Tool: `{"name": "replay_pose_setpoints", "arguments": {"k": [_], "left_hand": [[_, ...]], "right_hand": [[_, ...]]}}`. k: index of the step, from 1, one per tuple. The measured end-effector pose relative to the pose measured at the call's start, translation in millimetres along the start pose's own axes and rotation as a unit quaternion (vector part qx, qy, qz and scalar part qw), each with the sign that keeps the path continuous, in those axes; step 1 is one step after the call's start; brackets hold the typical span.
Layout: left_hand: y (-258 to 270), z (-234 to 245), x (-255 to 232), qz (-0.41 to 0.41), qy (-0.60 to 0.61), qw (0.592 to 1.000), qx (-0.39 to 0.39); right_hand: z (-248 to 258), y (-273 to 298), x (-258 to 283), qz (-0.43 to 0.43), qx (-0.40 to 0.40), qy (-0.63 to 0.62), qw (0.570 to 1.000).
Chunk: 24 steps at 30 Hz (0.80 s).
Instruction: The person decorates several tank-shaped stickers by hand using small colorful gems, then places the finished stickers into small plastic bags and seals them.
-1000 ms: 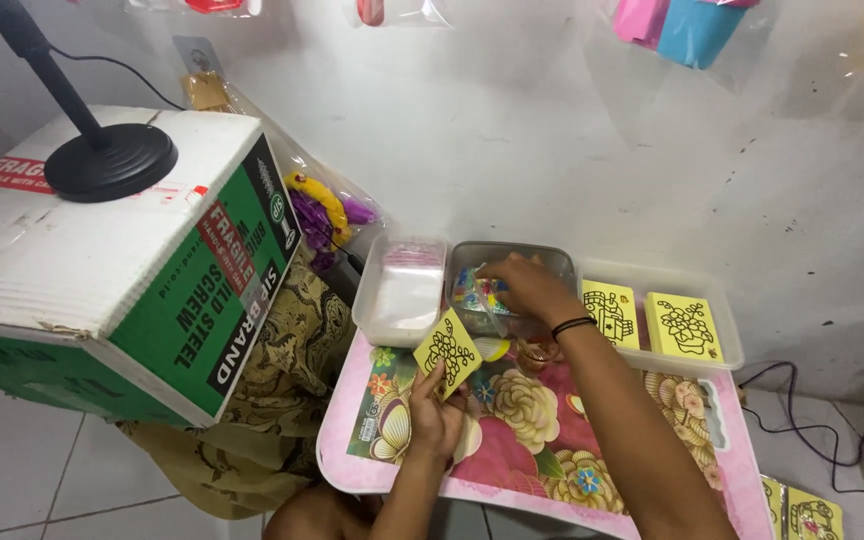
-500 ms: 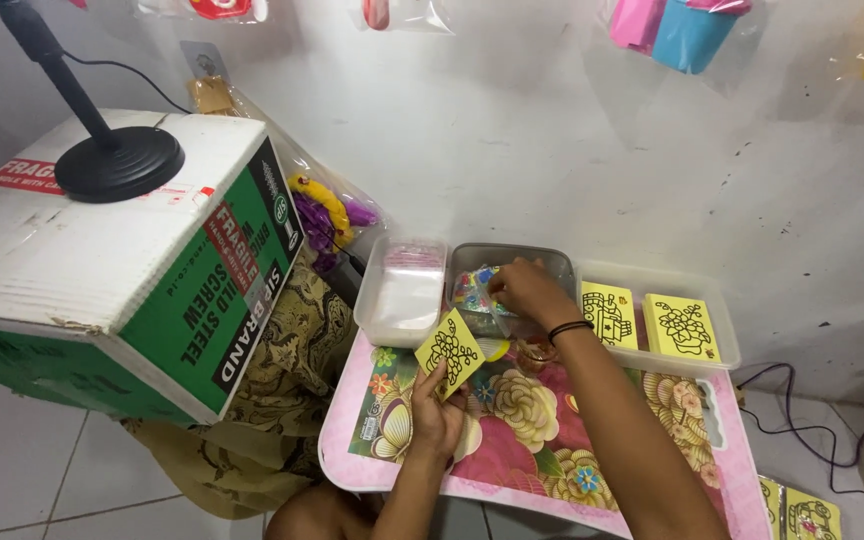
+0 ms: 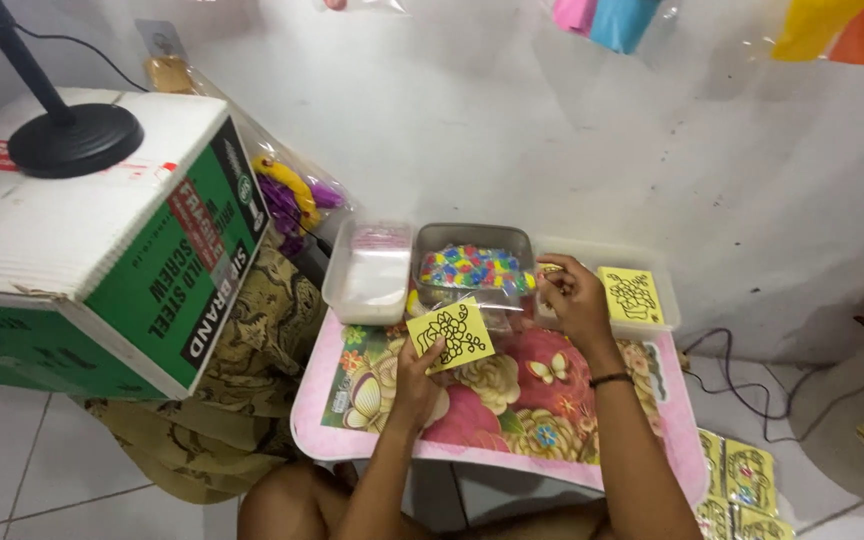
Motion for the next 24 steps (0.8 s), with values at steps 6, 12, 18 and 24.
{"name": "replay_pose_setpoints", "arguments": {"k": [6, 12, 18, 24], "left_hand": [[3.2, -2.6, 7.8, -0.021, -0.042, 0.997, 0.055], [-0.4, 1.8, 13.0, -0.062, -0.123, 0.981, 0.137], [-6.9, 6.0, 26.8, -0.056, -0.125, 0.976, 0.167], [11.8, -15.0, 7.9, -0.045, -0.146, 0.969, 0.192]], "right_hand": [[30.3, 42.3, -80.4, -0.066, -0.019, -0.192, 0.979], [26.3, 87.6, -72.0, -0.113, -0.044, -0.298, 0.947], [18.1, 85.1, -76.1, -0.110, -0.014, -0.285, 0.952], [-2.2, 73.0, -86.9, -0.079, 0.055, -0.314, 0.945]]}}
Point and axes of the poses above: each hand's wrist, its own y-axis away from the middle knuckle, its own z-axis out of the back of the hand, x = y × z, the point moved 9 cm from there along -y, towards the middle knuckle, and after that the axes turned 10 degrees about -z, right-handed, at the moved point
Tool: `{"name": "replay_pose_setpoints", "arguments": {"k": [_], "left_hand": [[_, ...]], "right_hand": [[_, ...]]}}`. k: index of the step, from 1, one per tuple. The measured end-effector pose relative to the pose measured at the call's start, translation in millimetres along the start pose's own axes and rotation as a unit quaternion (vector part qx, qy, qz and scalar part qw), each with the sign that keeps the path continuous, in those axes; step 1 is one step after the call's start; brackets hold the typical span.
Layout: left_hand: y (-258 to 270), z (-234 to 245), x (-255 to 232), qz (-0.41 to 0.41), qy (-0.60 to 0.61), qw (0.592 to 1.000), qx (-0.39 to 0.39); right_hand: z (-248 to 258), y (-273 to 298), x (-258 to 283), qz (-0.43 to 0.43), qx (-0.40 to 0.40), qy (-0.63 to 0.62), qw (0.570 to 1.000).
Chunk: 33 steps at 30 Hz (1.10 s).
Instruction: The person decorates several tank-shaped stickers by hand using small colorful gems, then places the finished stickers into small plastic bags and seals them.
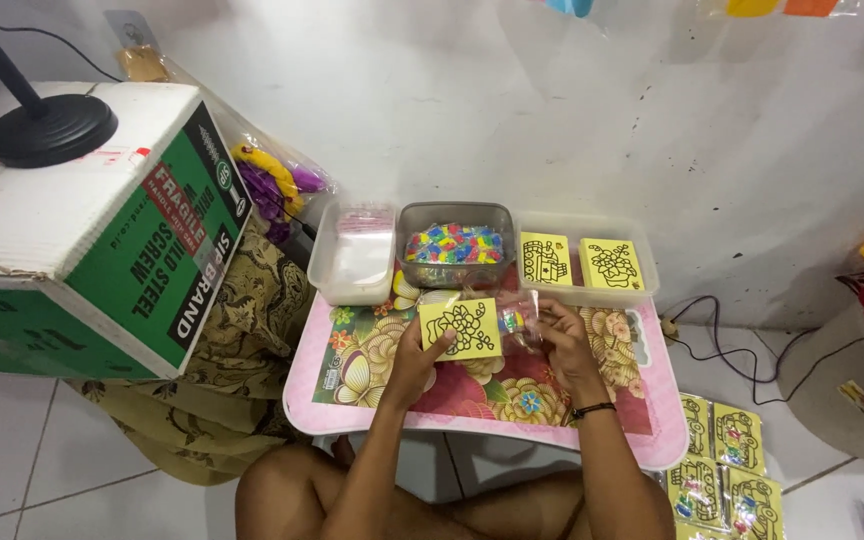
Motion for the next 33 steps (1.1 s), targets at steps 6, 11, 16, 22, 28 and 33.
{"name": "replay_pose_setpoints", "arguments": {"k": [6, 11, 16, 22, 28, 33], "left_hand": [[-2.6, -1.1, -2.1, -0.003, 0.017, 1.000, -0.008], [-2.5, -0.1, -3.3, 0.006, 0.002, 1.000, -0.012], [-3.5, 3.9, 3.1, 0.004, -0.007, 1.000, -0.008], [-1.1, -2.1, 4.7, 0.023, -0.028, 0.999, 0.023], [2.7, -5.6, -0.1, 0.024, -0.041, 0.998, 0.040], [4.7, -14.2, -9.4, 0.029, -0.023, 0.997, 0.064]], "right_hand": [[3.1, -7.9, -6.4, 0.021, 0.021, -0.060, 0.998], [15.8, -13.7, -18.4, 0.007, 0.016, -0.083, 0.996], [-6.9, -3.3, -10.2, -0.005, -0.009, 0.000, 1.000], [-17.6, 4.6, -1.6, 0.010, -0.045, 0.078, 0.996], [-7.6, 1.7, -10.1, 0.030, -0.060, 0.119, 0.991], [-14.2, 1.5, -12.4, -0.002, -0.038, 0.152, 0.988]]}}
Point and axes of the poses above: each hand's wrist, its own y-axis away from the middle knuckle, its own z-axis out of the back of the hand, x = y × z, the point moved 9 cm from there along -y, towards the middle knuckle, and after that the axes turned 10 degrees about -z, right-handed, at the moved point
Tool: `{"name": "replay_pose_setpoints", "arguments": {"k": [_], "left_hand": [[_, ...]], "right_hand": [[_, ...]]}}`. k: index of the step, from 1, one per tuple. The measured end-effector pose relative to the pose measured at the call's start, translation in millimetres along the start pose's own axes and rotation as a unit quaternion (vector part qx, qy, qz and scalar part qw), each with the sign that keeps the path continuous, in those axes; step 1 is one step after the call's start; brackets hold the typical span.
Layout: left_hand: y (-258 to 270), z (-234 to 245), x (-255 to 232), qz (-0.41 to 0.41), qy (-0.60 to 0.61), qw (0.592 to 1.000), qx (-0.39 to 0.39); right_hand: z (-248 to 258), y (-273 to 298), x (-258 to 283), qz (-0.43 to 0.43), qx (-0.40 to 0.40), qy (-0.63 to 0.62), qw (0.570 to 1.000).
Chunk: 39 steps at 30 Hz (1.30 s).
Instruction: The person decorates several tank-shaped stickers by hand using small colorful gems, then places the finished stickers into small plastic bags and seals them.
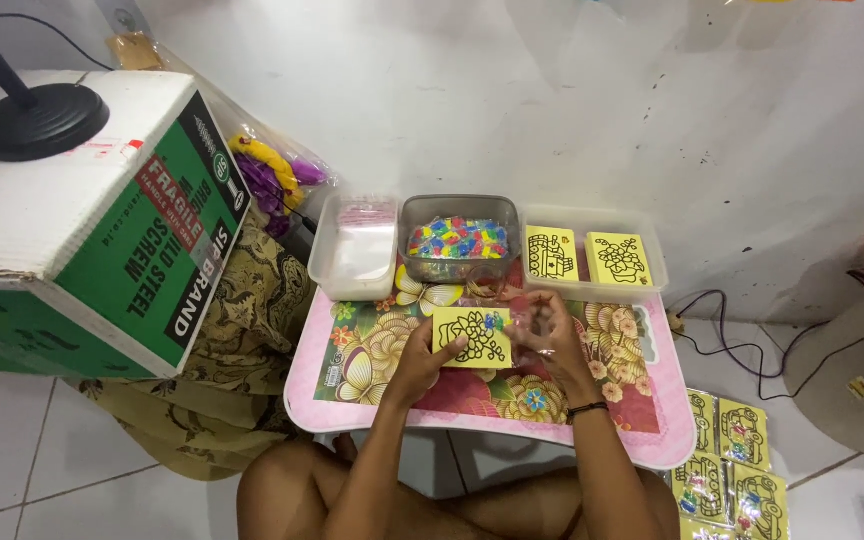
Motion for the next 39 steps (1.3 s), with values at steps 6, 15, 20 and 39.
{"name": "replay_pose_setpoints", "arguments": {"k": [6, 15, 20, 39], "left_hand": [[2.7, -4.1, -3.5, 0.015, -0.034, 0.999, 0.027], [3.6, -8.6, -10.5, 0.025, -0.127, 0.991, 0.047], [3.5, -1.2, -1.0, 0.034, -0.149, 0.988, 0.023], [5.1, -4.1, -3.4, 0.049, -0.142, 0.988, 0.031]], "right_hand": [[-13.9, 13.2, 10.0, 0.015, 0.074, 0.005, 0.997], [-8.7, 11.6, 3.8, -0.031, 0.034, 0.084, 0.995], [-5.5, 2.0, -6.1, 0.008, 0.049, 0.142, 0.989], [-21.0, 16.3, 19.6, -0.011, 0.096, 0.105, 0.990]]}}
Point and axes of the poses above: each hand's wrist, its own y-axis away from the middle knuckle, its own z-axis out of the back of the hand, x = y × z, the point moved 9 cm from there along -y, towards the middle knuckle, and after that the axes turned 10 degrees about -z, right-handed, at the moved point
